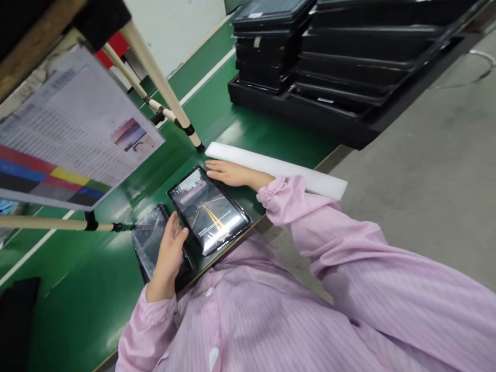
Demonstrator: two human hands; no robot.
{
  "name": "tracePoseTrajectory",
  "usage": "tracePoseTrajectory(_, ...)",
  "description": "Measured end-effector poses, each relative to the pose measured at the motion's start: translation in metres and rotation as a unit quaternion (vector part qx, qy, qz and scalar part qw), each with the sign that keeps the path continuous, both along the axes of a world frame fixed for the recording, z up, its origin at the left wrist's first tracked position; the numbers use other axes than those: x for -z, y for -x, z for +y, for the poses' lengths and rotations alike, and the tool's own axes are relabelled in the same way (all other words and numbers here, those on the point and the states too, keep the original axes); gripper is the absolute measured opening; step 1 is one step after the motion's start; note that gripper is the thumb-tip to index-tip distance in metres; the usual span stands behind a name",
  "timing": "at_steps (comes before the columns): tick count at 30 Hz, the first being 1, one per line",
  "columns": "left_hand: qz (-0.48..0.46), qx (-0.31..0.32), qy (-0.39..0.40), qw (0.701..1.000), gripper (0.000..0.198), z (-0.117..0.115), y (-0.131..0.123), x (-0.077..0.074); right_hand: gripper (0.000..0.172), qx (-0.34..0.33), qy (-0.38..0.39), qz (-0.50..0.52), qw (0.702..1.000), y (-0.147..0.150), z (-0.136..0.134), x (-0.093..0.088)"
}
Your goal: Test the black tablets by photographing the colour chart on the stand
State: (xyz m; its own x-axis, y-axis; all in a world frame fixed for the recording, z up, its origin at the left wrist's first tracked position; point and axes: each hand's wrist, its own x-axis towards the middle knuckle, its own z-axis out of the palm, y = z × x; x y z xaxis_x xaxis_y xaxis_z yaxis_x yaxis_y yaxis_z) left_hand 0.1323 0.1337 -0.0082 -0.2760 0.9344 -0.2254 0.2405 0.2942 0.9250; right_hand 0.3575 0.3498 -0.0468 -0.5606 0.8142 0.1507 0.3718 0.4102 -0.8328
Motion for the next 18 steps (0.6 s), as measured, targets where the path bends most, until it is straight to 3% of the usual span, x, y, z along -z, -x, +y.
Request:
tracePoseTrajectory(3, 0.102, 0.008, -0.050, 0.993, 0.066, -0.027, 0.030, -0.010, 0.089, 0.074, -0.013, 0.008, 0.997, 0.002, -0.007, -0.010)
tracePoseTrajectory(6, 0.214, -0.047, -0.038, 0.975, 0.059, -0.066, 0.072, -0.013, 0.086, 0.091, -0.024, 0.013, 0.996, 0.021, -0.047, -0.023)
tracePoseTrajectory(9, 0.280, -0.135, 0.044, 0.949, 0.061, -0.107, 0.107, -0.003, 0.071, 0.016, -0.011, 0.013, 1.000, 0.053, -0.108, -0.037)
tracePoseTrajectory(12, 0.215, -0.176, 0.089, 0.956, 0.065, -0.137, 0.122, 0.013, 0.071, -0.058, 0.021, -0.007, 0.998, 0.075, -0.140, -0.048)
tracePoseTrajectory(14, 0.185, -0.183, 0.079, 0.962, 0.064, -0.147, 0.121, 0.020, 0.074, 0.006, -0.024, -0.036, 0.999, 0.074, -0.126, -0.048)
tracePoseTrajectory(16, 0.199, -0.178, 0.044, 0.963, 0.061, -0.148, 0.112, 0.021, 0.077, 0.122, -0.092, -0.073, 0.986, 0.060, -0.090, -0.042)
tracePoseTrajectory(18, 0.189, -0.151, 0.002, 0.970, 0.054, -0.138, 0.095, 0.017, 0.077, 0.133, -0.086, -0.134, 0.978, 0.039, -0.047, -0.031)
